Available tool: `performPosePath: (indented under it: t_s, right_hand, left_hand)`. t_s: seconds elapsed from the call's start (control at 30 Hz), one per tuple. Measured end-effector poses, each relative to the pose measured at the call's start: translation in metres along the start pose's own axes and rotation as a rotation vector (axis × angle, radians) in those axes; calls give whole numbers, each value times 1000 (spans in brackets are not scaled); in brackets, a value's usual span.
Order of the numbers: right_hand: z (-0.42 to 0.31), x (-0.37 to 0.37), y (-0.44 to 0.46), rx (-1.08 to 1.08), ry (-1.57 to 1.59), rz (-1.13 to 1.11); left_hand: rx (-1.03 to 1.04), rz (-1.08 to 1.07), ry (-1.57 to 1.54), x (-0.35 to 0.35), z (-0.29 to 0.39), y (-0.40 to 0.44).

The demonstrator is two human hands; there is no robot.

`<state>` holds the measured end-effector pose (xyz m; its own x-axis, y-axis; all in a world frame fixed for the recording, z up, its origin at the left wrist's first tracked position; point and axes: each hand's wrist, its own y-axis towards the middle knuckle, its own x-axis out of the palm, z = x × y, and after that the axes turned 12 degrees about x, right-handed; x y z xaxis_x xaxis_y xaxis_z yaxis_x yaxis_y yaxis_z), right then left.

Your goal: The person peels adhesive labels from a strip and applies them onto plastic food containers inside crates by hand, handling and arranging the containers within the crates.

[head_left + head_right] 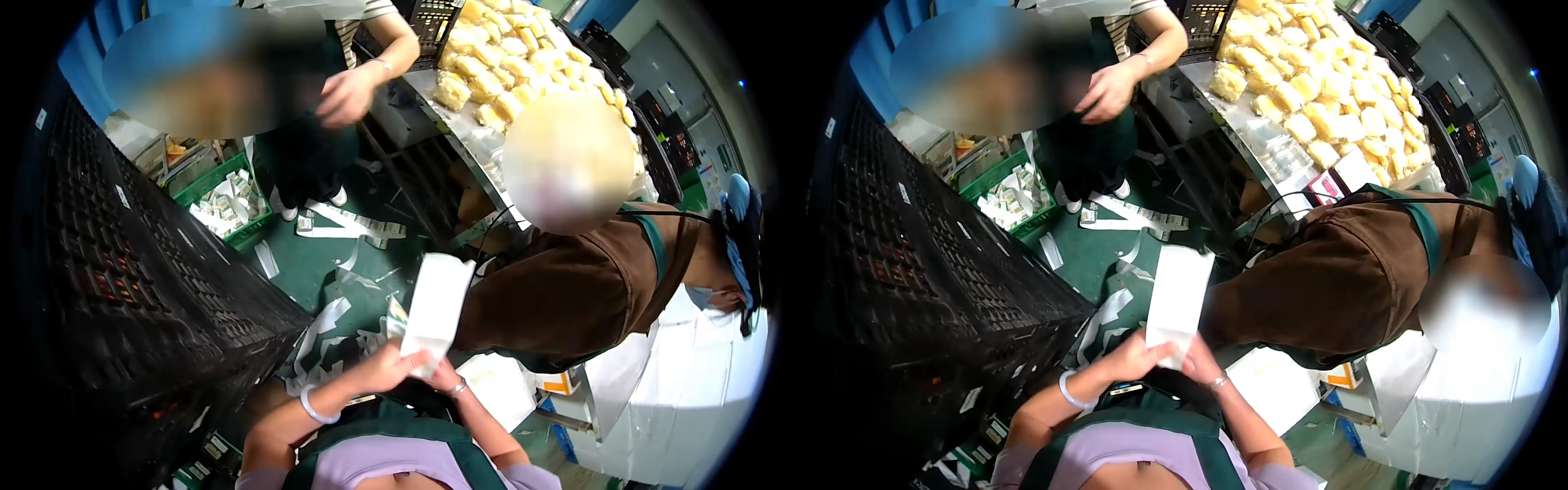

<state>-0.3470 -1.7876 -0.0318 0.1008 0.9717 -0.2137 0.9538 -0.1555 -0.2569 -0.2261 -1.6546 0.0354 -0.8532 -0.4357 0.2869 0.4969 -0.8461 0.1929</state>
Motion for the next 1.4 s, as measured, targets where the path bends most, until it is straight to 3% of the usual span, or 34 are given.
performPosePath:
  t_s: [0.03,0.1,0.13,0.17,0.2,0.27,0.33,0.4,0.47,0.5,0.6,0.67,0.73,0.8,0.87,0.9,0.93,1.0,1.07,1.1,1.17,1.2,1.27,1.3,1.33,1.4]
  right_hand:
    - [-6,4,4,80,377,-232]
    - [-9,27,13,42,370,-342]
    - [3,36,21,-101,-105,-216]
    - [-1,37,19,-29,-99,-312]
    - [-4,38,16,42,-90,-415]
    - [18,41,16,55,-27,-479]
    - [26,25,10,311,-76,-584]
    - [37,15,-9,269,-210,-470]
    - [42,0,-33,325,40,-420]
    - [44,-9,-45,318,38,-383]
    - [24,-34,-79,322,152,-216]
    - [21,-45,-100,308,134,-109]
    - [16,-47,-118,219,177,21]
    - [6,-56,-139,186,-39,83]
    - [10,-65,-160,209,-222,102]
    - [18,-71,-172,194,-288,151]
    - [29,-75,-186,176,-355,194]
    - [83,-81,-209,-5,-307,381]
    - [70,-101,-246,-83,-353,458]
    - [63,-110,-264,-96,-356,418]
    - [57,-127,-297,37,3,315]
    - [67,-136,-310,33,-6,275]
    - [85,-151,-331,220,98,157]
    - [85,-157,-345,186,277,126]
    - [86,-164,-354,182,270,105]
    - [90,-175,-374,16,360,101]
  left_hand:
    - [9,-33,24,-5,16,-4]
    - [71,-46,90,-18,68,-3]
    - [212,-15,208,-37,56,-18]
    - [193,170,-289,-31,95,-7]
    - [395,133,-5,-41,111,-1]
    - [570,311,-55,-51,126,7]
    - [646,478,-19,-52,139,23]
    - [674,730,-33,-45,148,36]
    - [628,808,-61,-47,142,44]
    - [593,754,-213,-47,136,45]
    - [438,140,-368,-54,115,30]
    - [260,57,65,-24,88,28]
    - [-33,-244,-135,7,60,26]
    - [-316,-382,-48,62,52,24]
    - [-116,-694,43,98,-2,22]
    - [-138,-830,84,116,-15,22]
    - [-233,-874,139,132,-32,18]
    - [-70,-994,288,172,-52,15]
    - [-274,-903,334,220,-36,9]
    - [-276,-881,383,239,-35,7]
    - [-318,-871,454,272,-39,1]
    - [-238,-913,425,280,-54,-3]
    - [-244,-905,410,305,-48,-11]
    - [-163,-857,381,318,-36,-15]
    - [-226,-845,469,321,-33,-14]
    - [-238,-642,344,322,-40,-20]
